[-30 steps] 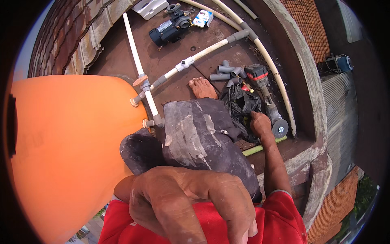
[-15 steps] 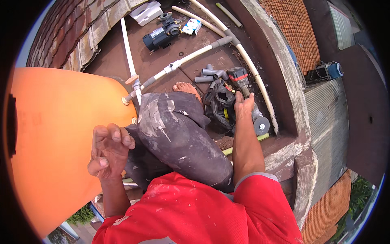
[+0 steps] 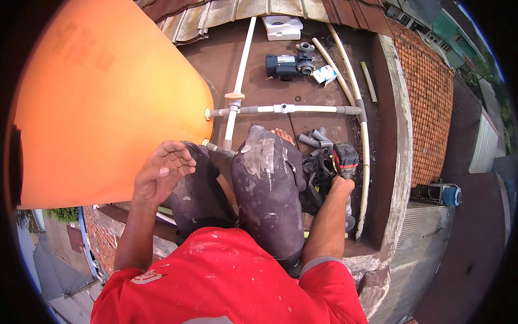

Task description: The person assembles a PVC pipe system on a rooftop next to a large orange water tank. They use an angle grinder to cut and smooth pipe ends, then connect pipes with fittings and a brass valve, and attach a water pump to the assembly.

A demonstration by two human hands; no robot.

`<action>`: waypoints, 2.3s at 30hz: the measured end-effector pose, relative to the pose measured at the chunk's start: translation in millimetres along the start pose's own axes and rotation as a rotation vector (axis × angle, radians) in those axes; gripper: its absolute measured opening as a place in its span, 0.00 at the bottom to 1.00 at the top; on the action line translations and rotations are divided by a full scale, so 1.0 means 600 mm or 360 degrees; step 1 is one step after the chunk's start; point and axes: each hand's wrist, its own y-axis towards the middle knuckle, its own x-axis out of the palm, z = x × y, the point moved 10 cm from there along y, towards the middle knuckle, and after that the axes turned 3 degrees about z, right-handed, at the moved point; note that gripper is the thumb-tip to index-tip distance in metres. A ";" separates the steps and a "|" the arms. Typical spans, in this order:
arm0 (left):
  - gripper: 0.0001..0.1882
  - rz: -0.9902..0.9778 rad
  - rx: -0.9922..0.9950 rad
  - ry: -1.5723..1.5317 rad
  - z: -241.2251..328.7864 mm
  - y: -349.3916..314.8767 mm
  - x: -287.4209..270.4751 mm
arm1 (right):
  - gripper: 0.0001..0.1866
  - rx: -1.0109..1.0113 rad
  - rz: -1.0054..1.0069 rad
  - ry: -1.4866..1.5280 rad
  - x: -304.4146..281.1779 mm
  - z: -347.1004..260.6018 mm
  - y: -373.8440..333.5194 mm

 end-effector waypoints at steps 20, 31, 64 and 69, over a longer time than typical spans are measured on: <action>0.17 0.0592 -0.0150 0.0549 -0.082 0.296 -0.250 | 0.10 -0.0599 -0.1796 -0.1200 0.460 -0.082 -0.717; 0.26 0.0572 -0.0757 0.0788 -0.259 0.560 -0.366 | 0.17 -0.0676 -0.1970 -0.2813 0.629 0.310 -0.608; 0.16 0.0362 -0.0522 0.0908 -0.208 0.776 -0.399 | 0.38 -0.1532 -0.2493 -0.4193 0.635 0.558 -0.518; 0.17 0.0306 -0.0588 0.0910 -0.203 0.771 -0.386 | 0.33 -0.1584 -0.2505 -0.4225 0.629 0.560 -0.515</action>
